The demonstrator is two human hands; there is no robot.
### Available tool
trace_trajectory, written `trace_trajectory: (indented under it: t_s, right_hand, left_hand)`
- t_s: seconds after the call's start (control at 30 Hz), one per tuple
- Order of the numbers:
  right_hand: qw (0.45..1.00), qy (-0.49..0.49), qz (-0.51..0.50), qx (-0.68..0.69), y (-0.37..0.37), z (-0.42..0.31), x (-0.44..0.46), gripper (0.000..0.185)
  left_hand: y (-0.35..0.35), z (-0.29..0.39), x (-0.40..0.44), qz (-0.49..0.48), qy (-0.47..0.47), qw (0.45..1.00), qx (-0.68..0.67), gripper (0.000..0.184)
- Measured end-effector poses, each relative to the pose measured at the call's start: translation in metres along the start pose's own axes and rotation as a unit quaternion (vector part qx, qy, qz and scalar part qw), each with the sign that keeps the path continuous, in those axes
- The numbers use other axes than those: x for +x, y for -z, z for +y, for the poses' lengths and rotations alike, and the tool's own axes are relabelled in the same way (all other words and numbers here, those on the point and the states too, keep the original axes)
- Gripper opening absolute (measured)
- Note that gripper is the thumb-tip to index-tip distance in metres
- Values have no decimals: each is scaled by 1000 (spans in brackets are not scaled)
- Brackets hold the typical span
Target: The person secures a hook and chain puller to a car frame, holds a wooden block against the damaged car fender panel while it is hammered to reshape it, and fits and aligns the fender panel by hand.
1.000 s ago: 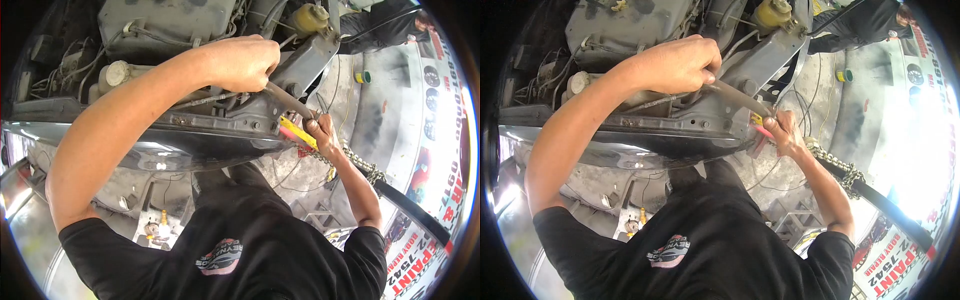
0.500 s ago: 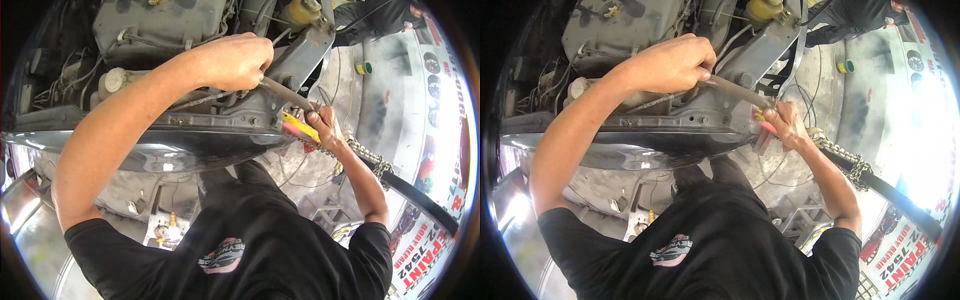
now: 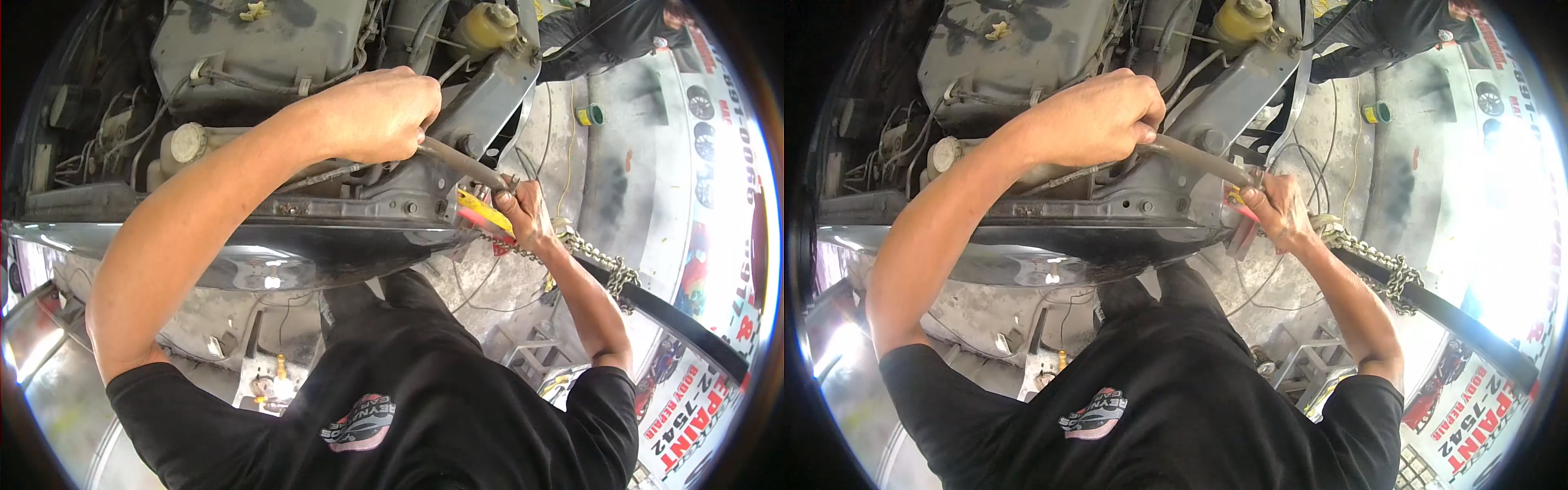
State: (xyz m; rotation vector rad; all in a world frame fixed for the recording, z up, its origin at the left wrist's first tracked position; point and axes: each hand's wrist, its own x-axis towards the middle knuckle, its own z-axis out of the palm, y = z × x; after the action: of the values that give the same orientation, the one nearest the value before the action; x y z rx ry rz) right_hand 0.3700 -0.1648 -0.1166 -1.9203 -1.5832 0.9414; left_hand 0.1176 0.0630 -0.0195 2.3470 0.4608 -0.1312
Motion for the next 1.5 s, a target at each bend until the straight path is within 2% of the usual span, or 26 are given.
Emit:
trace_trajectory:
  t_s: [0.43, 0.73, 0.87, 0.97, 1.1, 1.3, 1.5]
  right_hand:
    - [1000, 27, -3, -12, 5, -28, 1, 70]
    - [1000, 13, -2, -27, 7, -24, 2, 58]
    - [997, 34, 5, -72, 8, -11, 2, 60]
    - [1000, 11, -12, -24, 6, -21, 0, 64]
    - [999, 4, -26, 19, 9, -28, 3, 66]
    - [997, -38, -47, 56, 7, -26, 1, 56]
    - [998, 35, -7, -59, 8, -12, 1, 54]
  left_hand:
    - [3, 8, -2, 5, 5, 1000, -2, 13]
    - [-1, 2, 0, -1, 6, 1000, -5, 15]
    - [0, 3, -2, 18, -19, 1000, -2, 16]
    - [4, 5, -2, 0, -13, 1000, 3, 16]
    - [-1, 0, -2, 29, -10, 999, -19, 16]
    - [3, 6, -3, -8, -2, 1000, 8, 15]
    - [-2, 3, -1, 16, -9, 1000, 14, 14]
